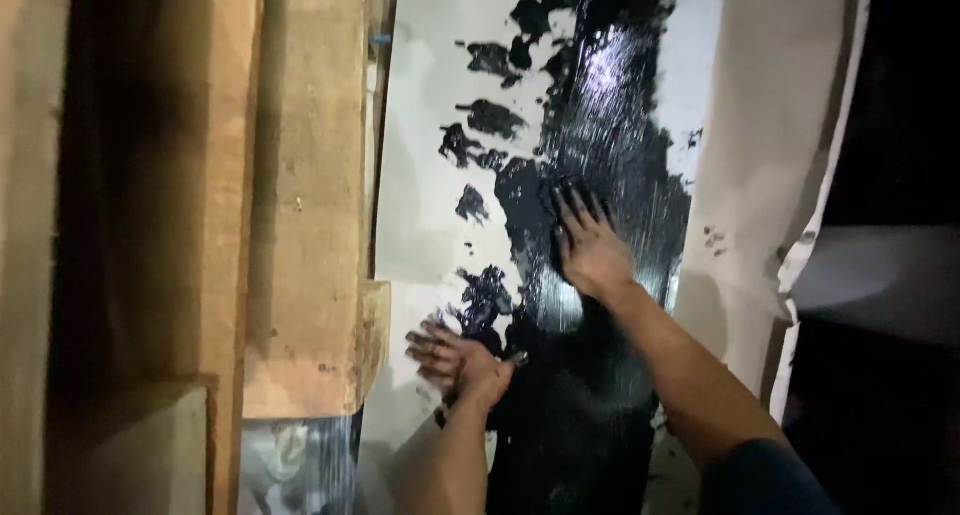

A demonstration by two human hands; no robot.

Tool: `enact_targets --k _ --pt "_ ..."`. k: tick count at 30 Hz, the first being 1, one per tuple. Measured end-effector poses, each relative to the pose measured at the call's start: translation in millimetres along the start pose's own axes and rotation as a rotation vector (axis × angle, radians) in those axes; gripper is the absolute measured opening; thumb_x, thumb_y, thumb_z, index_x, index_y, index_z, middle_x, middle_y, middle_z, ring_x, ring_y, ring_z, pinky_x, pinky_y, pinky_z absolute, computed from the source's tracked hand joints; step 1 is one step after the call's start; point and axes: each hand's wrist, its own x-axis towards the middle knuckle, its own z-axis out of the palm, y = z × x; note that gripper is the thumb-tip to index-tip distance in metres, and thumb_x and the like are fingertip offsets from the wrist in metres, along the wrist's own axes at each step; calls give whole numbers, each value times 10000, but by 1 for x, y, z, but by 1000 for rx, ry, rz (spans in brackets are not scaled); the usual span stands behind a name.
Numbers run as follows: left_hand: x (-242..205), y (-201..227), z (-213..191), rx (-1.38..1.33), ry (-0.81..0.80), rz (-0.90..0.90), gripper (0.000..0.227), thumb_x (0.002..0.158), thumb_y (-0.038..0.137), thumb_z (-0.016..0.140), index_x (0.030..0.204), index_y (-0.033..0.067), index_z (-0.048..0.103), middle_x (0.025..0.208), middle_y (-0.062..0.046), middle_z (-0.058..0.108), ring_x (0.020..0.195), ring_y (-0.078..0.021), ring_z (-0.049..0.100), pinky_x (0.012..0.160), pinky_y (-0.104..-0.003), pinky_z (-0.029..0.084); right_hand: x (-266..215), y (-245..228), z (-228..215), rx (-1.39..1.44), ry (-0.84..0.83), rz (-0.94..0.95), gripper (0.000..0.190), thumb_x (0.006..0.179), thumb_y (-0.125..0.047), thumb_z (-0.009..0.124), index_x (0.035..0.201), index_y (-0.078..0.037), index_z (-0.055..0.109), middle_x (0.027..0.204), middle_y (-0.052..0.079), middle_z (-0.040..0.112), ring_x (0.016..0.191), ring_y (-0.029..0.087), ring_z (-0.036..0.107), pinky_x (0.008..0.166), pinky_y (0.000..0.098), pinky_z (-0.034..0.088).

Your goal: The person spreads a thick black substance onto a white surface using their hands. They use both hands to rub and smooth the material across the surface, working from the center outwards.

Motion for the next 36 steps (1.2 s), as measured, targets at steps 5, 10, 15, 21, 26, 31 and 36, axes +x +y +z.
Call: enact_targets --k 5,10,15,21,26,31,36 --pt "-2 3 -16 -96 -139 -2 1820 495 328 1090 1603 -48 -304 1640 -414 -228 1508 -640 -179 1221 -714 -53 100 90 86 -98 236 7 661 982 -316 631 1595 -88 527 1541 195 565 1380 404 552 1194 637 336" --pt "-3 -2 -22 266 -268 99 1714 782 866 830 1514 -230 -265 1549 -584 -216 1476 -743 -63 1174 -771 115 116 64 21 -124 103 48 704 1022 -236 545 1665 -65 315 1649 232 352 1328 473 540 1010 580 554" --pt "4 12 -10 2 -103 -73 1827 490 345 1079 1609 -29 -316 1651 -416 -219 1515 -629 -157 1222 -715 -66 4 22 -12 91 77 -14 620 1100 -302 385 1629 21 397 1669 310 338 1503 543 352 1232 618 295" --pt "3 4 -11 -83 -122 0 1786 502 334 1055 1604 -49 -298 1643 -405 -250 1508 -621 -204 1233 -688 -91 92 89 -5 -11 77 121 680 1172 -423 328 1686 23 312 1706 327 286 1583 493 223 1311 555 122" --pt "-1 5 -22 -118 -148 -50 1706 554 140 1004 1606 -27 -329 1624 -445 -204 1486 -670 -132 1210 -721 -25 0 49 13 -82 -47 164 690 1041 -495 491 1605 -97 476 1548 221 509 1429 440 492 1180 602 388" --pt "3 4 4 -92 -19 -30 1782 441 210 1040 1641 -31 -255 1657 -427 -170 1515 -641 -146 1230 -679 -26 9 49 -40 -77 -221 188 750 1025 -546 442 1657 -145 375 1636 189 408 1484 462 398 1162 643 413" --pt "6 -2 13 -46 31 -23 1895 387 386 1104 1632 -35 -261 1668 -405 -181 1532 -597 -168 1237 -670 -92 67 104 -6 -122 -58 250 826 1042 -586 418 1694 -92 301 1685 250 332 1542 507 280 1263 632 267"
